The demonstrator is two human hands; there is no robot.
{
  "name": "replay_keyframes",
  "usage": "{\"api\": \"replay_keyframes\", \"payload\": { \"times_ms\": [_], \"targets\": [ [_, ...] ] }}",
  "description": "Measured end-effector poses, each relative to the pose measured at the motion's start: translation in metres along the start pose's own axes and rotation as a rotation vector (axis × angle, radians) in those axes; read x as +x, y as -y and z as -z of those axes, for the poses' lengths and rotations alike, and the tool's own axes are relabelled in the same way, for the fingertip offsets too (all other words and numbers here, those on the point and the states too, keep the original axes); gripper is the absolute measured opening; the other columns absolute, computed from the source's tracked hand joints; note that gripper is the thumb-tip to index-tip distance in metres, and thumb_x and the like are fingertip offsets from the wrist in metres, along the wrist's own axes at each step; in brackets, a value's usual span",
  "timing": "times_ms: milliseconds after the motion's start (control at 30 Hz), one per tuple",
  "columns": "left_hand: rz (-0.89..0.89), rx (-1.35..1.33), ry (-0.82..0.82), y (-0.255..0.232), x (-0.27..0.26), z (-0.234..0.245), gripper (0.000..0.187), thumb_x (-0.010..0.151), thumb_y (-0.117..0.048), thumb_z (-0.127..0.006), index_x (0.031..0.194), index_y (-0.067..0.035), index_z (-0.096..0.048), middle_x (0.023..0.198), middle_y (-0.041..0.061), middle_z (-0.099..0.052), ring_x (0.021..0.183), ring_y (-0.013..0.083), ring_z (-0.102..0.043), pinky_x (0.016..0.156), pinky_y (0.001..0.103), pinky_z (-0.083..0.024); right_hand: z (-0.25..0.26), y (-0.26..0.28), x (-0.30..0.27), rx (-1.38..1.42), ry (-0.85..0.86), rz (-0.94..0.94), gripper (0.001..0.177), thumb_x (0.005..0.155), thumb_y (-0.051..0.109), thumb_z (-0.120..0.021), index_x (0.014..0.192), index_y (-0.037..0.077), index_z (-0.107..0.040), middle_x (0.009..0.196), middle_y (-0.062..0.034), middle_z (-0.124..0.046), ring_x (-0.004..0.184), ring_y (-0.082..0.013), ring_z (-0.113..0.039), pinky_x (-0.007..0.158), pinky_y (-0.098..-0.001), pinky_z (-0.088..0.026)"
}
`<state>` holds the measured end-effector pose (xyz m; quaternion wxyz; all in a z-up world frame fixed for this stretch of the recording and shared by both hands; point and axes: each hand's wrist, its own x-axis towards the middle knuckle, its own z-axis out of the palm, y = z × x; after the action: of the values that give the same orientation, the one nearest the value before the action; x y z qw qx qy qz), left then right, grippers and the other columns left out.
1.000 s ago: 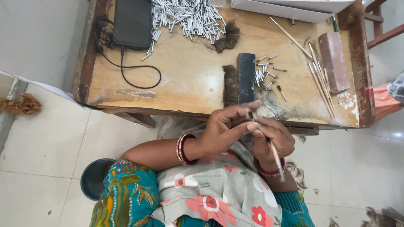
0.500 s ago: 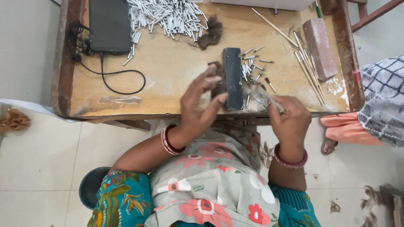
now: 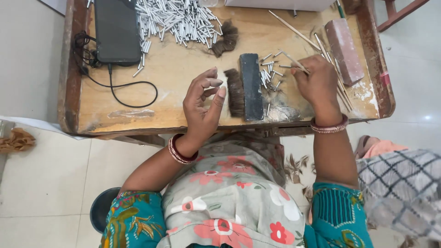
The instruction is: Assembling small paintbrushes by inserting bristles into metal ferrules and preparing components on a workbench.
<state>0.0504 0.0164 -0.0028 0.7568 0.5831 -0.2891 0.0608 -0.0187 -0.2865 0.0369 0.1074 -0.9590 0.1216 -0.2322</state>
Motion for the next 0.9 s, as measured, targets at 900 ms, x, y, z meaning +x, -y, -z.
{"api": "replay_keyframes", "payload": {
  "times_ms": [900],
  "targets": [
    [0.412, -0.542, 0.027, 0.014, -0.020, -0.025, 0.020, 0.102, -0.014, -0.070, 0.111, 0.003, -0.068, 0.096, 0.009, -0.076, 0.087, 0.0120, -0.074, 0.081, 0.027, -0.062, 0.006, 0.112, -0.122, 0.394, -0.289, 0.167, 0.023, 0.101, 0.004, -0.075, 0.124, 0.003, -0.074, 0.135, -0.0145, -0.062, 0.077, -0.0109, -0.055, 0.067, -0.0239, -0.047]
  ]
}}
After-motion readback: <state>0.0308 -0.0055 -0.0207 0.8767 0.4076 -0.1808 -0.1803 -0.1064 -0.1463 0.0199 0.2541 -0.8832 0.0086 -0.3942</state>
